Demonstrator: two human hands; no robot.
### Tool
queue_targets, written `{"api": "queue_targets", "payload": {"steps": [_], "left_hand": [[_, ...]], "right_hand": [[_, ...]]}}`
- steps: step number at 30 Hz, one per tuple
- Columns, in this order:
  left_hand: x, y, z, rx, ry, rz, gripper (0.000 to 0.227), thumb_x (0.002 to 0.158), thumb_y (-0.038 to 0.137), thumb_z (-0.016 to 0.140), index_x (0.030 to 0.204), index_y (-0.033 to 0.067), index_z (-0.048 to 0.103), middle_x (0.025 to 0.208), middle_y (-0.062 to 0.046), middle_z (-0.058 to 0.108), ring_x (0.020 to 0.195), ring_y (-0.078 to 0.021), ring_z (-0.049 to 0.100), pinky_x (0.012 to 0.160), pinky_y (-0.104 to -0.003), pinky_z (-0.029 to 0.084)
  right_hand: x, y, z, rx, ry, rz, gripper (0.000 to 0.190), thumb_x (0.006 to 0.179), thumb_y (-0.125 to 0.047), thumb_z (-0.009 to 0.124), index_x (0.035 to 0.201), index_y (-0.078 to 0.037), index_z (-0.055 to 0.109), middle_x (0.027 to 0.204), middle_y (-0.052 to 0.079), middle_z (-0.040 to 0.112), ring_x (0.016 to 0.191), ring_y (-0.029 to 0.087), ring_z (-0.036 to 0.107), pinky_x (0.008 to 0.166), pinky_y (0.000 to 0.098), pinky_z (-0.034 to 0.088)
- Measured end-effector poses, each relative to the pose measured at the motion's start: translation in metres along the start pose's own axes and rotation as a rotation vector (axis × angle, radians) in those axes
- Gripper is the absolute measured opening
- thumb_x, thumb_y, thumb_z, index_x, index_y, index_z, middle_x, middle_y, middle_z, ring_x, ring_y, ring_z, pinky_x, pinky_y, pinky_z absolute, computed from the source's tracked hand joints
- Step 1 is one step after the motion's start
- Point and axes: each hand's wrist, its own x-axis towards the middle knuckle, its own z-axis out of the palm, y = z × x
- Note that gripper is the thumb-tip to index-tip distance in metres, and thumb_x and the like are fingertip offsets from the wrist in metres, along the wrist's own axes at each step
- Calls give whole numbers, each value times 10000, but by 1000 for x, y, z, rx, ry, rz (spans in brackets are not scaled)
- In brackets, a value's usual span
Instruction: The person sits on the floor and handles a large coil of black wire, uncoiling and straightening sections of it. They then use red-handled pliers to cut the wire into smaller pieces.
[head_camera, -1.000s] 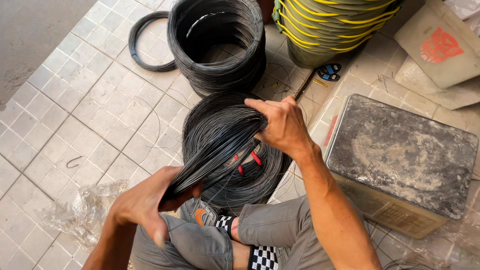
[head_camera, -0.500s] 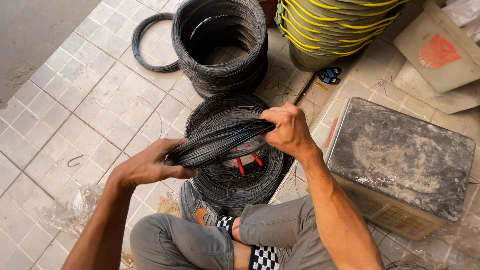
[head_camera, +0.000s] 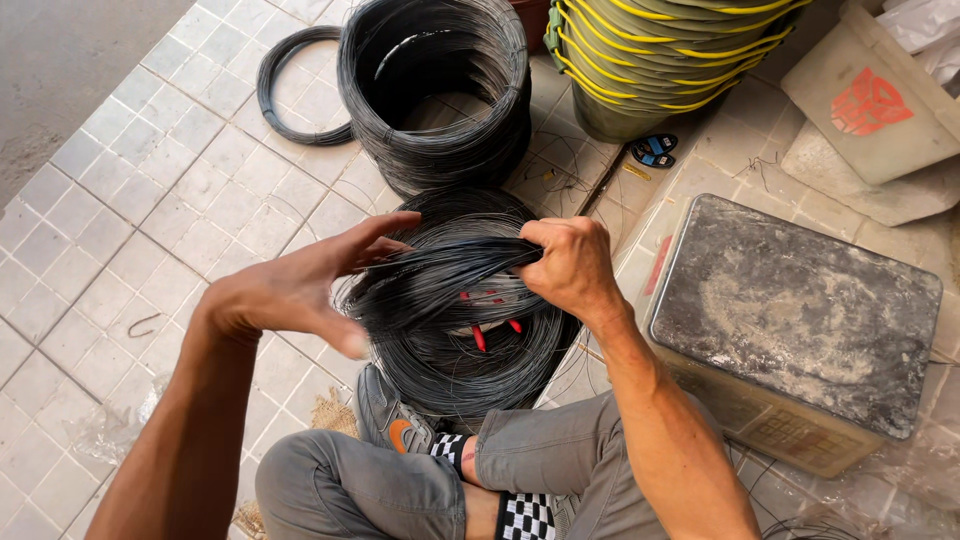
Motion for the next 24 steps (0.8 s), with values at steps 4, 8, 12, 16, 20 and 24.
{"api": "queue_targets", "payload": {"steps": [4,8,12,16,20,24], "left_hand": [[25,26,36,355,84,-202,1584,394,631,1029,1694,124,280,1410,-283,667,1376,-469,603,1178,-636,436],[61,-65,57,710,356,-235,819,635,579,929,1263,207,557,1030,-82,709,1044,-396,729,912,-588,581],[64,-69,55,629,481,-280,287,802,488,859,854,246,715,738,-41,739,837,-388,767,781,-524,611],[66,-49,65,389,466,-204,335,801,514,877,758,216,728,691,-14,753,748,-312,775,741,-443,603],[71,-51,76,488,545,-260,320,808,423,832,746,137,704,652,-132,704,774,-416,751,742,-514,612],[80,-68,84,595,564,-246,454,763,579,785,774,136,685,673,-223,644,807,-472,722,721,-575,592]], "right_hand": [[-1,-7,1,31,6,13,168,754,-242,808,689,-171,670,657,77,664,689,359,717,627,419,525],[-1,-12,-5,27,14,58,200,726,-274,850,673,-181,680,656,78,673,716,366,728,618,431,531],[-1,-9,2,40,13,82,212,724,-276,856,677,-158,686,664,94,680,714,382,724,612,435,531],[8,-12,-11,54,-6,65,227,740,-304,868,673,-169,698,658,80,693,700,360,738,620,414,531],[12,-20,-49,284,-216,108,418,741,-367,971,995,-105,769,608,67,589,615,208,557,669,390,484],[14,-27,-73,385,-184,-23,266,918,-364,882,848,-121,800,573,13,552,605,112,463,672,301,432]]}}
